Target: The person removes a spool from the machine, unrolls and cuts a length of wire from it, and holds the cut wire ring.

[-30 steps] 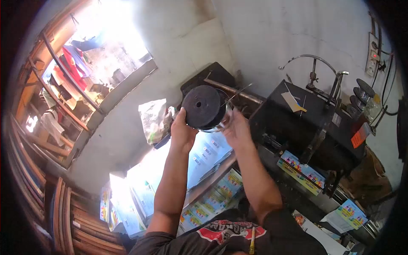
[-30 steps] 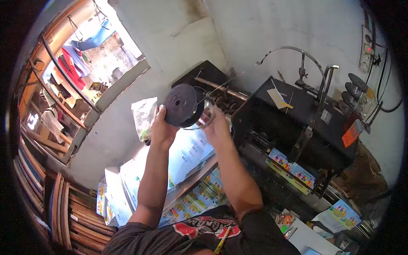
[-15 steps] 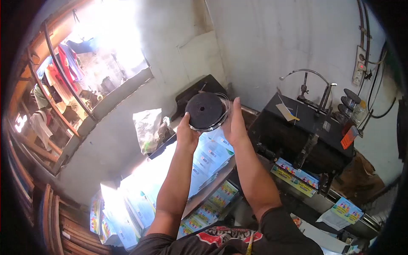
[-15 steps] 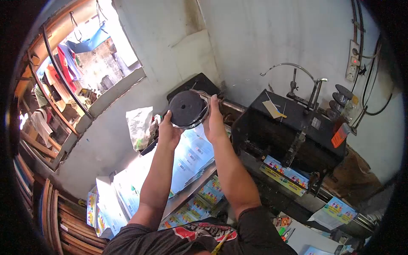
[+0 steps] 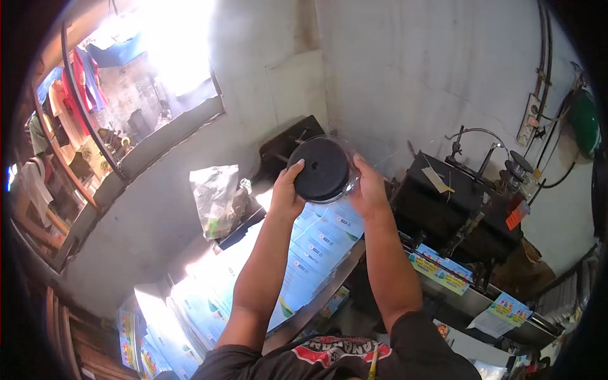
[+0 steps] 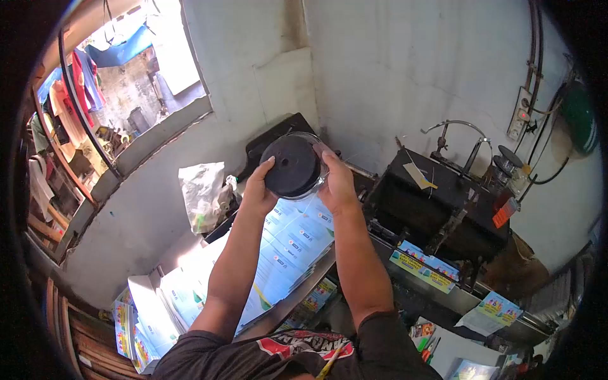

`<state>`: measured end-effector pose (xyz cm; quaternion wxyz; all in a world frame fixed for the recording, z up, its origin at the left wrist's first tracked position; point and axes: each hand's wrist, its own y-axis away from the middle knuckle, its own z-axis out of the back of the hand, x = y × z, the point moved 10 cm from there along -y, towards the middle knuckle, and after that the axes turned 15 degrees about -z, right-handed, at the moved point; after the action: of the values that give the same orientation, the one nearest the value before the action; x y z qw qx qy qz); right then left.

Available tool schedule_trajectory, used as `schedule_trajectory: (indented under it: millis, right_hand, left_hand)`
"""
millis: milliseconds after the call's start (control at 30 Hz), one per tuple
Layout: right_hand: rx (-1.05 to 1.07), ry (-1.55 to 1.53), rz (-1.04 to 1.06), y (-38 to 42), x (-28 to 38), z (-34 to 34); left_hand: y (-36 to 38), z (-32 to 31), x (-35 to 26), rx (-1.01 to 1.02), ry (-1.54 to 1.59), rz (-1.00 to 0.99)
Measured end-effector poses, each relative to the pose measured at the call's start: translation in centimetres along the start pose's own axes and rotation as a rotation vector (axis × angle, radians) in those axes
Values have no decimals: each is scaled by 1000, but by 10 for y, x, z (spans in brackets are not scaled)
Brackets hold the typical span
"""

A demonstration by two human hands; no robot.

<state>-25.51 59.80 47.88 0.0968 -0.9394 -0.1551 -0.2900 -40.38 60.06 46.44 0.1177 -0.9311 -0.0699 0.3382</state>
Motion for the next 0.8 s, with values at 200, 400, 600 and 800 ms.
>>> schedule_trajectory:
  millis: [200, 400, 600, 800]
  right_hand:
    - [-146, 68, 59, 11, 0, 3]
    - [-150, 229, 19, 24, -6, -4]
    - [-86, 243, -49, 20, -18, -13]
    - [-62, 182, -28, 23, -21, -28]
  left_hand:
    - [-15, 5, -14, -68, -100, -209]
    - [-30, 16, -26, -82, -40, -185]
    - [-36, 16, -40, -54, -78, -228]
    - [-26, -5, -49, -17, -8, -260]
